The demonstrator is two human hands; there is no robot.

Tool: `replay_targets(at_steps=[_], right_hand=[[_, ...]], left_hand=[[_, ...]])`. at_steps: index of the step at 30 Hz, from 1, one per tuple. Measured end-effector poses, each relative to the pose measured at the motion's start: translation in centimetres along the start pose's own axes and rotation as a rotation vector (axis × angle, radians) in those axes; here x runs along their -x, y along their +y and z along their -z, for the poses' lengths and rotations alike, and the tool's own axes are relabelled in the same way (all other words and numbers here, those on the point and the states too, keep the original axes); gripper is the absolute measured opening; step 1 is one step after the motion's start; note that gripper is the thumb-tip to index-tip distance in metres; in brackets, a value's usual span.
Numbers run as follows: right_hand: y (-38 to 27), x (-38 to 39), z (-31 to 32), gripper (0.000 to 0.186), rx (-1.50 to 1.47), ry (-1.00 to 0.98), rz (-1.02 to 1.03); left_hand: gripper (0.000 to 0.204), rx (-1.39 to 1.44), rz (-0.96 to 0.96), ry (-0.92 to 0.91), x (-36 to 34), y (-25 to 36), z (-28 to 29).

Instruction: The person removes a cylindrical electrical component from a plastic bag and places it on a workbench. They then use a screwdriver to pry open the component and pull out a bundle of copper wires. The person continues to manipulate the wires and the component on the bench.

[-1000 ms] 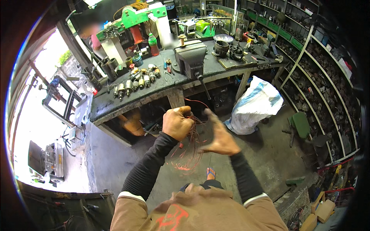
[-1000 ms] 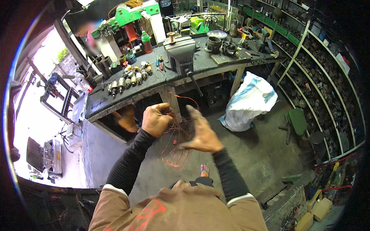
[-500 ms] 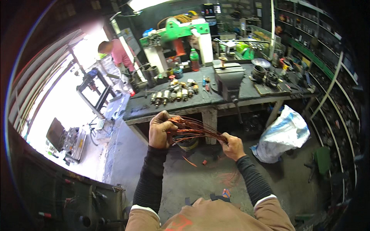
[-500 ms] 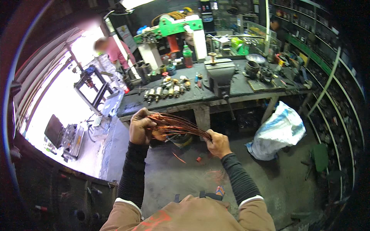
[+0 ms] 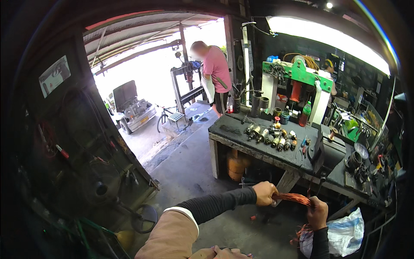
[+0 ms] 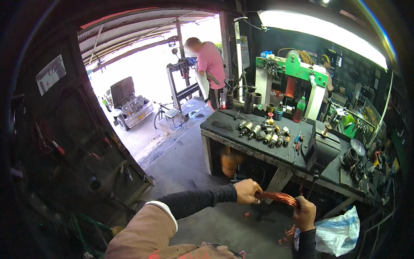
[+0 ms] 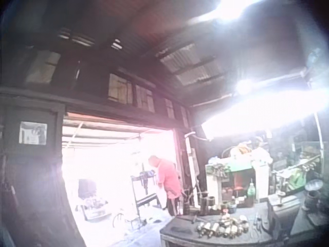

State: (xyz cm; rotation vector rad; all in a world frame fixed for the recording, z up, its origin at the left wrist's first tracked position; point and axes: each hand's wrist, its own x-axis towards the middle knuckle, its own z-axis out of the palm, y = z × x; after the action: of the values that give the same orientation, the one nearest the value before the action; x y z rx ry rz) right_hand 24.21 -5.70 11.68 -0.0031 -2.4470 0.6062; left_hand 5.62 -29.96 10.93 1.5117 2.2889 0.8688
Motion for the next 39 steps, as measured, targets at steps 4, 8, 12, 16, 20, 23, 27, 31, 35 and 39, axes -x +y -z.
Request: replay_targets(at_steps=[4,8,12,16,20,23,27,31,35,39], right_hand=[[0.2,-0.1,0.2,0.005,-0.341,0.180,-0.158],[-0.7,-0.7,-4.3,0.013,-0.564,0.192,-0.270],[-2.1,-0.1,-8.6,0.040,-0.811,0.223,-0.347],[-3.0,0.0,-12.9,0.054,-0.952,0.414,-0.411],[-5.4,-1.7,-9.4,0.067,-0.708,0.296,-0.300],[-4.6,-2.1,-7.5,0.081,-0.629,0.209,-0.255],[-4.1,-3.2,-6.5,0.066,-0.427,0.199,-0.300],[-3.3,-3.1,-6.1,0.048,-0.596,0.239,-0.352],[-3.4,-4.3,-5.2,0.058,-0.594,0.292,-0.418],[-3.1,-4.4,-2.5,0.044,-0.387,0.492,-0.329]], left_hand=[[0.032,0.754,-0.067,0.045,-2.1,2.7,-0.7],[0.035,1.064,-0.166,0.332,-3.6,5.4,0.2],[0.033,1.476,-0.141,0.448,-6.9,6.2,-0.2],[0.028,1.735,-0.185,0.586,-9.6,7.7,-0.9],[0.020,1.638,-0.131,0.522,-9.0,6.1,0.4],[0.013,1.645,-0.194,0.519,-8.9,5.2,-0.5],[0.017,1.701,-0.127,0.544,-9.7,6.2,-0.1],[0.031,1.512,-0.102,0.571,-10.3,11.4,0.7],[0.041,1.470,-0.228,0.549,-11.1,12.7,-0.3],[0.041,1.377,-0.156,0.515,-12.6,13.5,-1.4]])
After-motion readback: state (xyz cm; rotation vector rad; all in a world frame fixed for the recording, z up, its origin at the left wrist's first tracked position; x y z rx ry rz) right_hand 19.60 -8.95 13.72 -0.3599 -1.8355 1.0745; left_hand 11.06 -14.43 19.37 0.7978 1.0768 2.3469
